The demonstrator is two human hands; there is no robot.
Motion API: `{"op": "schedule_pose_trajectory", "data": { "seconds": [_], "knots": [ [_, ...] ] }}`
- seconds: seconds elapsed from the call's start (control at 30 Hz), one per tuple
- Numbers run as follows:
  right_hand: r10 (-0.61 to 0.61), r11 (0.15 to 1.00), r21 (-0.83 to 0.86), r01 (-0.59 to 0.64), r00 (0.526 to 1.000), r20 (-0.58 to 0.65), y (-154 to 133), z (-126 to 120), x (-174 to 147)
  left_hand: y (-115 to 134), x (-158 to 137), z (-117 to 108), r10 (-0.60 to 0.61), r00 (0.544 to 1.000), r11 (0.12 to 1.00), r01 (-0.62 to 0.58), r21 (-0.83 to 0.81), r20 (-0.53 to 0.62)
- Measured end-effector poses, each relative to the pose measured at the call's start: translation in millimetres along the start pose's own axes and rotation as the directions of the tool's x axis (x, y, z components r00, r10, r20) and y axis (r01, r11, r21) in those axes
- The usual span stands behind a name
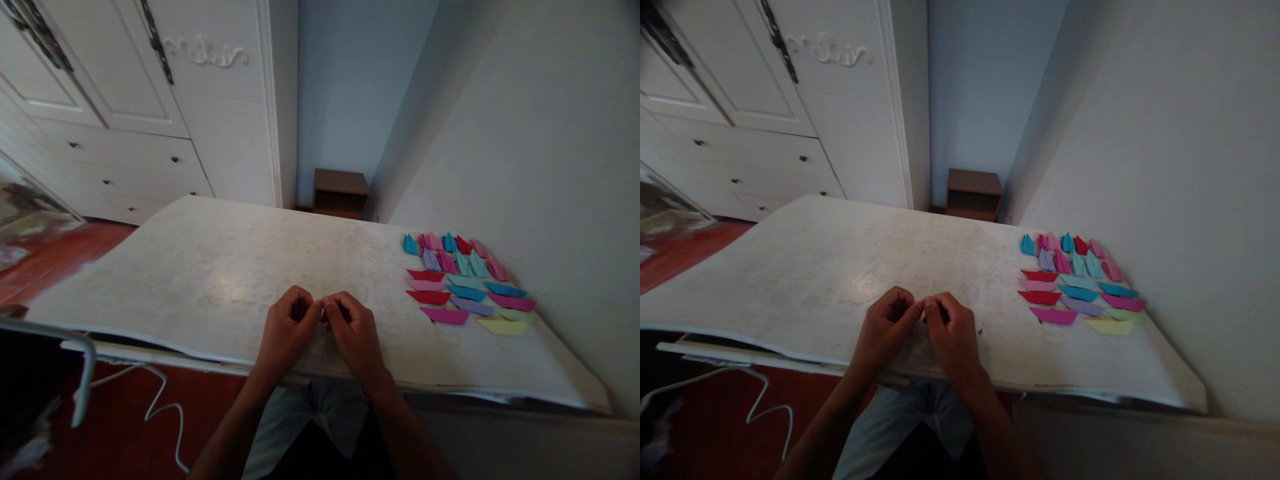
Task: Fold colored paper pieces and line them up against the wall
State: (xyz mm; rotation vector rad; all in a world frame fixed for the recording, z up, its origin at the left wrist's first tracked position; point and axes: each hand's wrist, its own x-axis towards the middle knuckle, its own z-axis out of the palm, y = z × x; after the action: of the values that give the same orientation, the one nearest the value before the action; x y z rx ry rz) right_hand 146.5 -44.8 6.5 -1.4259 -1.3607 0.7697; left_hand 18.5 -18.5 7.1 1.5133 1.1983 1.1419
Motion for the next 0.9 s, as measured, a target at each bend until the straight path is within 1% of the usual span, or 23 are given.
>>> {"op": "schedule_pose_trajectory", "data": {
  "seconds": [0.27,0.5,0.67,0.73,0.8,0.87,0.9],
  "knots": [
    [-0.003,1.000,-0.016,0.003,1.000,-0.002,0.0,0.1,1.3,0.6,-0.5,-0.5,-0.008,1.000,1.000,0.008,-0.008,0.006],
    [-0.005,1.000,-0.005,0.005,1.000,0.003,-1.1,-0.8,0.6,2.6,0.4,-0.3,-0.007,1.000,1.000,0.007,0.000,0.004],
    [0.017,0.999,0.030,-0.017,1.000,0.001,1.1,-3.5,-0.9,-1.4,0.4,-1.6,0.005,1.000,0.999,-0.005,0.034,-0.005],
    [0.025,0.998,0.059,-0.026,1.000,0.010,3.0,-10.5,-4.2,-3.5,0.1,-2.0,0.011,1.000,0.998,-0.011,0.058,-0.004],
    [0.007,0.998,0.064,-0.008,1.000,0.019,5.1,-24.5,-10.2,-3.8,1.0,0.4,0.023,1.000,0.994,-0.021,0.106,-0.014],
    [-0.045,0.999,0.016,0.045,0.999,0.016,7.9,-47.2,-17.9,-0.9,3.5,7.8,0.059,0.998,0.980,-0.056,0.191,-0.008],
    [-0.085,0.996,-0.035,0.085,0.996,0.005,9.8,-61.8,-21.6,2.0,5.1,13.7,0.090,0.996,0.966,-0.092,0.240,0.018]
  ]
}}
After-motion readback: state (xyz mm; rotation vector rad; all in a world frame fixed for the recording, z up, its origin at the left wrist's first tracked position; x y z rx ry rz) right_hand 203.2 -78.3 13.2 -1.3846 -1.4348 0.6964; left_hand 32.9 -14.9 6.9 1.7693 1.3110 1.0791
